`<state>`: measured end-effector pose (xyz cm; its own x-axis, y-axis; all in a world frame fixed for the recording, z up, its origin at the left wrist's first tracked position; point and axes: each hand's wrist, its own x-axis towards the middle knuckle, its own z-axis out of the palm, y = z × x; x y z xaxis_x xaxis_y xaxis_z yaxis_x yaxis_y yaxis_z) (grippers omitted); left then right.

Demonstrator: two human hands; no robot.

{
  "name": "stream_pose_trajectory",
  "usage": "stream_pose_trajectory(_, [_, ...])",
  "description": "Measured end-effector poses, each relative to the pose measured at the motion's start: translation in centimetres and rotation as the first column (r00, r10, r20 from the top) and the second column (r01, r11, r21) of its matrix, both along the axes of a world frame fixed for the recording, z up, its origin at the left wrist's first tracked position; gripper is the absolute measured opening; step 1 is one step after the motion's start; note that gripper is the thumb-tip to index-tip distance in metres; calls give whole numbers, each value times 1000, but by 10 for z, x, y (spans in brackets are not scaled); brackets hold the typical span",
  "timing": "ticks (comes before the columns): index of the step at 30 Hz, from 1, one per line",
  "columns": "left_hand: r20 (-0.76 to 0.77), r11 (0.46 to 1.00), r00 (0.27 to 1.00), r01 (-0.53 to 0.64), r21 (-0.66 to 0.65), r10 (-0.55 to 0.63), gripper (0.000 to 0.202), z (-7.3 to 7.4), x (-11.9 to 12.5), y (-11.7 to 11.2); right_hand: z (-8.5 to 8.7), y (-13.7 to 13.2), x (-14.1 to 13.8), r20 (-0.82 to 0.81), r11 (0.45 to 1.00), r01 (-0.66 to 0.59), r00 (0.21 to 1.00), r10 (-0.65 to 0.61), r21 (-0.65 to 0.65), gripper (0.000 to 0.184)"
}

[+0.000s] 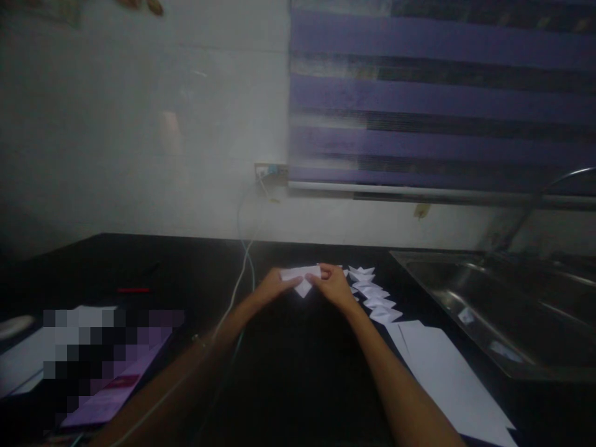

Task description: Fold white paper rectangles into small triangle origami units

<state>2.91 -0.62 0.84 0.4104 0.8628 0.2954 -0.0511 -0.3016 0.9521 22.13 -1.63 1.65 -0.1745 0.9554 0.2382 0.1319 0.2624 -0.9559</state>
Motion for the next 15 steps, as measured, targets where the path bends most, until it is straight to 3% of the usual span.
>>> stream_pose_trajectory(8, [-47,996,997,-51,76,55,37,0,-6,4,-2,1,-1,-17,998,-58,998,58,15,38])
stream_pose_trajectory(11, [-60,992,991,-114,46,117,39,2,-7,4,1,1,1,59,996,-25,998,19,89,35])
stream_pose_trajectory(15, [-73,995,993,-92,43,95,38,3,-11,7,2,1,4,111,996,-1,994,-10,94,37])
